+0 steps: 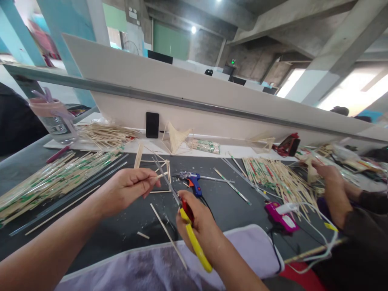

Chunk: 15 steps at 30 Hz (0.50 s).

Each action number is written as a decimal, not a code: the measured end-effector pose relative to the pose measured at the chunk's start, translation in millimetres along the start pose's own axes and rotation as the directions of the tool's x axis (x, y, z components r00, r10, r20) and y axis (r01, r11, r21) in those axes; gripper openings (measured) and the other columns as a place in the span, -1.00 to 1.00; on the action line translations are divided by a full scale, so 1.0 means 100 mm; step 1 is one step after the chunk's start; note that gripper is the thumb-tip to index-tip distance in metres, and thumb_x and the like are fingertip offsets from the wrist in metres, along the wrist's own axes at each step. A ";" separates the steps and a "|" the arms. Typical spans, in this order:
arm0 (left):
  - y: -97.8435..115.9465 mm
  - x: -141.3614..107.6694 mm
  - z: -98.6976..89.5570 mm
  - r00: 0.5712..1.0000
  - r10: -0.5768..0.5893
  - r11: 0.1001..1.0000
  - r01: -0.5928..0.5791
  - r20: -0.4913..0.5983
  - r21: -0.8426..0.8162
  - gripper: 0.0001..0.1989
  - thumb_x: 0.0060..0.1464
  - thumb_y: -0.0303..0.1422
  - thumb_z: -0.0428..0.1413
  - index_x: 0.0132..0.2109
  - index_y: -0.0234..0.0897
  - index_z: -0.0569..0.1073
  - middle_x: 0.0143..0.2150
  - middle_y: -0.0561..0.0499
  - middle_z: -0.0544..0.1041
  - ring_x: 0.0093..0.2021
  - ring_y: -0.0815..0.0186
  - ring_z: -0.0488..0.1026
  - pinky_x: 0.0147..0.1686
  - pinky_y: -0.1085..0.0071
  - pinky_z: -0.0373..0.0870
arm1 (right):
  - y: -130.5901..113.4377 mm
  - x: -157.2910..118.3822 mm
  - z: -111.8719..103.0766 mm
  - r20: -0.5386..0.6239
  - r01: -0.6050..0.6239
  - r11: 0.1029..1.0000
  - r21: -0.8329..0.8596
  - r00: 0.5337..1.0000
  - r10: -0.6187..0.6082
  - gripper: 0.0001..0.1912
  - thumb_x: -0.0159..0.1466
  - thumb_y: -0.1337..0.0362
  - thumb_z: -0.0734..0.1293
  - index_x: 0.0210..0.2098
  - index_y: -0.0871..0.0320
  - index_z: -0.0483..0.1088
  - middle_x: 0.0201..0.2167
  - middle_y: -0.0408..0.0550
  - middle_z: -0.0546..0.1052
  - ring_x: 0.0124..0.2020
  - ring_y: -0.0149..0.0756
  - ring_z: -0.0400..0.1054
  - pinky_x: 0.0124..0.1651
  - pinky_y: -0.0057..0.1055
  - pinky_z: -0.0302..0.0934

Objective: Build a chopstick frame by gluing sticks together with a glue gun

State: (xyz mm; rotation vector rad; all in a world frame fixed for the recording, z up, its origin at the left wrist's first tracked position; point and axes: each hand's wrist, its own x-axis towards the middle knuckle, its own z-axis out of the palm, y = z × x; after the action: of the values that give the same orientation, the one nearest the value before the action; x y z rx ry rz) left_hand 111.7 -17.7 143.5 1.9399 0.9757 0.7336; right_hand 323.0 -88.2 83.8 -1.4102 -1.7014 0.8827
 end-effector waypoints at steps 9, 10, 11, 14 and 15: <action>-0.02 0.01 0.02 0.985 0.171 0.970 -0.168 -0.004 0.175 -0.73 0.19 -0.36 -0.07 -0.42 -0.30 0.43 -0.54 0.10 0.35 -0.52 0.45 0.27 -0.51 0.55 0.16 | -0.05 -0.04 0.13 0.077 -0.221 0.932 0.287 0.975 0.208 -0.66 0.07 0.41 0.26 -0.14 0.10 0.35 -0.46 -0.19 0.35 -0.55 -0.49 0.20 -0.49 -0.53 0.13; -0.03 0.01 0.02 0.984 0.178 0.967 -0.176 0.002 0.184 -0.73 0.20 -0.36 -0.07 -0.40 -0.30 0.44 -0.54 0.11 0.35 -0.52 0.45 0.27 -0.51 0.55 0.16 | -0.06 -0.05 0.12 0.102 -0.233 0.916 0.327 0.972 0.211 -0.66 0.06 0.41 0.26 -0.14 0.11 0.35 -0.48 -0.20 0.34 -0.59 -0.52 0.15 -0.54 -0.54 0.09; -0.03 0.02 0.03 0.983 0.183 0.965 -0.181 0.009 0.191 -0.72 0.20 -0.35 -0.08 -0.38 -0.31 0.45 -0.54 0.11 0.34 -0.52 0.45 0.26 -0.51 0.55 0.16 | -0.06 -0.07 0.12 0.131 -0.241 0.898 0.368 0.970 0.207 -0.67 0.06 0.40 0.26 -0.15 0.11 0.34 -0.49 -0.21 0.33 -0.62 -0.53 0.12 -0.58 -0.55 0.06; -0.05 0.02 0.05 0.981 0.193 0.963 -0.195 0.031 0.186 -0.70 0.22 -0.33 -0.09 -0.38 -0.32 0.45 -0.55 0.10 0.32 -0.51 0.45 0.25 -0.50 0.54 0.15 | -0.02 -0.12 0.11 0.254 -0.262 0.811 0.524 0.956 0.145 -0.69 0.10 0.32 0.28 -0.14 0.12 0.30 -0.50 -0.21 0.34 -0.67 -0.54 0.13 -0.62 -0.55 0.06; -0.05 0.02 0.05 0.979 0.197 0.963 -0.201 0.042 0.177 -0.69 0.22 -0.32 -0.09 -0.39 -0.32 0.45 -0.55 0.10 0.32 -0.51 0.45 0.25 -0.50 0.54 0.16 | 0.00 -0.13 0.11 0.304 -0.278 0.767 0.578 0.946 0.113 -0.68 0.11 0.28 0.29 -0.12 0.12 0.28 -0.50 -0.20 0.35 -0.68 -0.54 0.15 -0.62 -0.54 0.08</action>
State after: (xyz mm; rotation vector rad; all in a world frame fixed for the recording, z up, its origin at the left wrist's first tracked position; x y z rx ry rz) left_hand 115.4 -16.2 137.0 2.2249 0.8653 0.7540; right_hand 314.9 -101.9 76.9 -1.0541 -1.2520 1.6281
